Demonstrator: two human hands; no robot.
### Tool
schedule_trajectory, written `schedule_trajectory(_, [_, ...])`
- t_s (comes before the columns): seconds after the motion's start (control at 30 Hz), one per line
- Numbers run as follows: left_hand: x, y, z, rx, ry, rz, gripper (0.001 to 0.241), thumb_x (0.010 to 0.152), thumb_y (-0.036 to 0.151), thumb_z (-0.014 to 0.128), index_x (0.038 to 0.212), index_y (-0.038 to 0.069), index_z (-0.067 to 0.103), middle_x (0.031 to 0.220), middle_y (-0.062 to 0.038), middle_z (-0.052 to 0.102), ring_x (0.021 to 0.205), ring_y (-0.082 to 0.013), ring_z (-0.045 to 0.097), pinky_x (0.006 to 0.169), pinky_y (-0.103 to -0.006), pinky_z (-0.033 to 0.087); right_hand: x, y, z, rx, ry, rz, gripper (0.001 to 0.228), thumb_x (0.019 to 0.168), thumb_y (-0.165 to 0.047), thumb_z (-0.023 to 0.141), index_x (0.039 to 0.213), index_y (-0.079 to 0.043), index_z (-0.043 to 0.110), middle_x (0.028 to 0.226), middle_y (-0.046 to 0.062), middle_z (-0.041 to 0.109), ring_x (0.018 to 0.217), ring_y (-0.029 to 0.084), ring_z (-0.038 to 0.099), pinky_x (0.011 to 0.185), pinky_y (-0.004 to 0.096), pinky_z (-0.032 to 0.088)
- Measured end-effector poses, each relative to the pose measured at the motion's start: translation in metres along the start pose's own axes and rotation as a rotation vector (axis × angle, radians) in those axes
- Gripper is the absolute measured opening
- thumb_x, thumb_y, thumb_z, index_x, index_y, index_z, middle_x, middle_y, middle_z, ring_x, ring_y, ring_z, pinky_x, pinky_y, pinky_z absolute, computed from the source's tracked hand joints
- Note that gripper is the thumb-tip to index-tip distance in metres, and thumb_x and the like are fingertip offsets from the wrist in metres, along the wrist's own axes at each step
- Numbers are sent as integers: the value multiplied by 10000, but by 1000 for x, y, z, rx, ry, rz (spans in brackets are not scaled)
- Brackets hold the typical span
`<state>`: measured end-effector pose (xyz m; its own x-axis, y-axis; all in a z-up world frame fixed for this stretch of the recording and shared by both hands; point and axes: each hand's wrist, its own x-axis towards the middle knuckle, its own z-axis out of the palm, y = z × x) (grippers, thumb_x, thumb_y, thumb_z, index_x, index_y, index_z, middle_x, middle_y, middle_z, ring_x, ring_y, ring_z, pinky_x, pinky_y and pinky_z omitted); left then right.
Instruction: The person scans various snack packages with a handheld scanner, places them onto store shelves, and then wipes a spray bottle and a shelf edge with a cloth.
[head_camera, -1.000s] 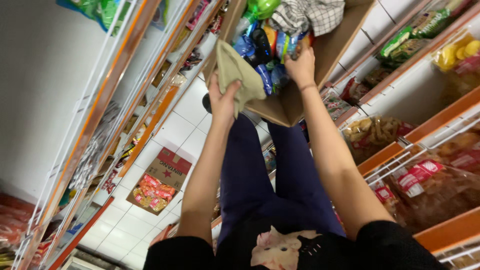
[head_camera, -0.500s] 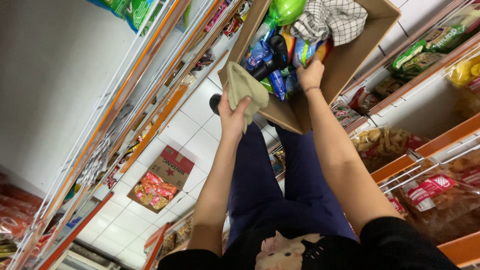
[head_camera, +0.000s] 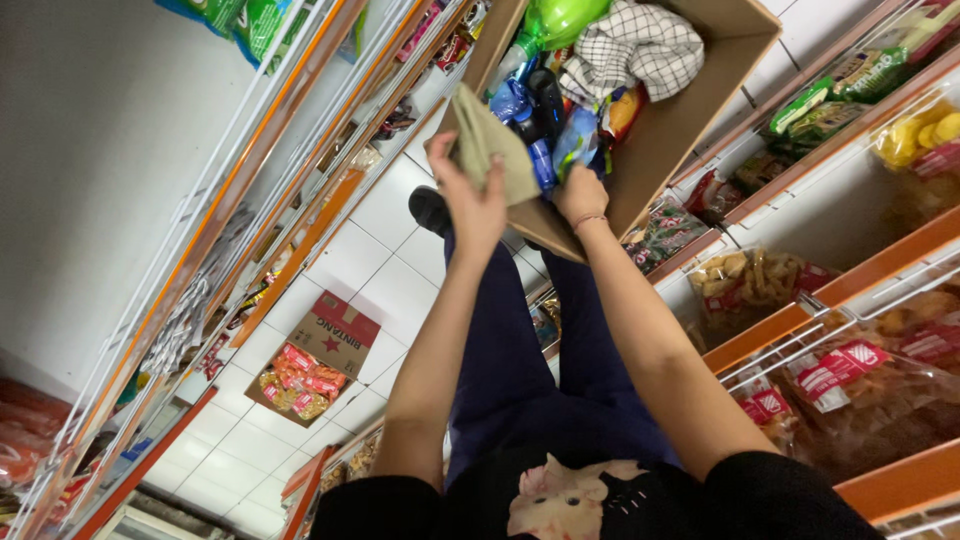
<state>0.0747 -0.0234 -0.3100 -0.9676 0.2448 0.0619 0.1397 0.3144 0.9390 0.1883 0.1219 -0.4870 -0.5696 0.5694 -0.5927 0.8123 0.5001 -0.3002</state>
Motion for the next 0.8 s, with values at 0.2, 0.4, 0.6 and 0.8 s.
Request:
schedule_trajectory(0.2, [0, -28, 60, -37, -382, -105, 464, 920, 25, 681, 1315, 149, 471, 1160, -219, 701, 1058, -485, 716, 857, -482, 593, -14, -10, -24, -170, -151, -64, 333, 783, -231, 765, 1042, -25, 722, 1037, 233, 726, 961, 407, 718, 814, 500, 589])
schedule_trajectory(0.4, [10, -32, 66, 470, -470, 64, 463, 809, 196, 747, 1234, 99, 591, 1235, -228, 628, 1120, -457, 620, 915, -526, 497, -47, -24, -111, -94, 19, -226, 200, 883, -258, 695, 948, -87, 775, 882, 213, 727, 809, 419, 721, 730, 505, 584])
schedule_trajectory(0.6, [-40, 10, 22, 574, -175, 123, 314, 891, 216, 732, 1144, 69, 619, 1211, -172, 583, 1177, -367, 555, 974, -492, 422, -33, -36, -206, 41, 503, -313, 420, 953, -94, 745, 1326, -51, 556, 1355, 195, 539, 1248, 353, 533, 1016, 485, 453])
schedule_trajectory(0.8, [-95, 11, -3, 282, 5, -508, 391, 902, 325, 722, 868, -37, 579, 786, -221, 611, 768, -406, 639, 728, -479, 515, 25, -36, -233, -157, 823, -562, 821, 801, -84, 746, 1533, 61, 402, 1537, 229, 430, 1413, 390, 403, 1168, 540, 246])
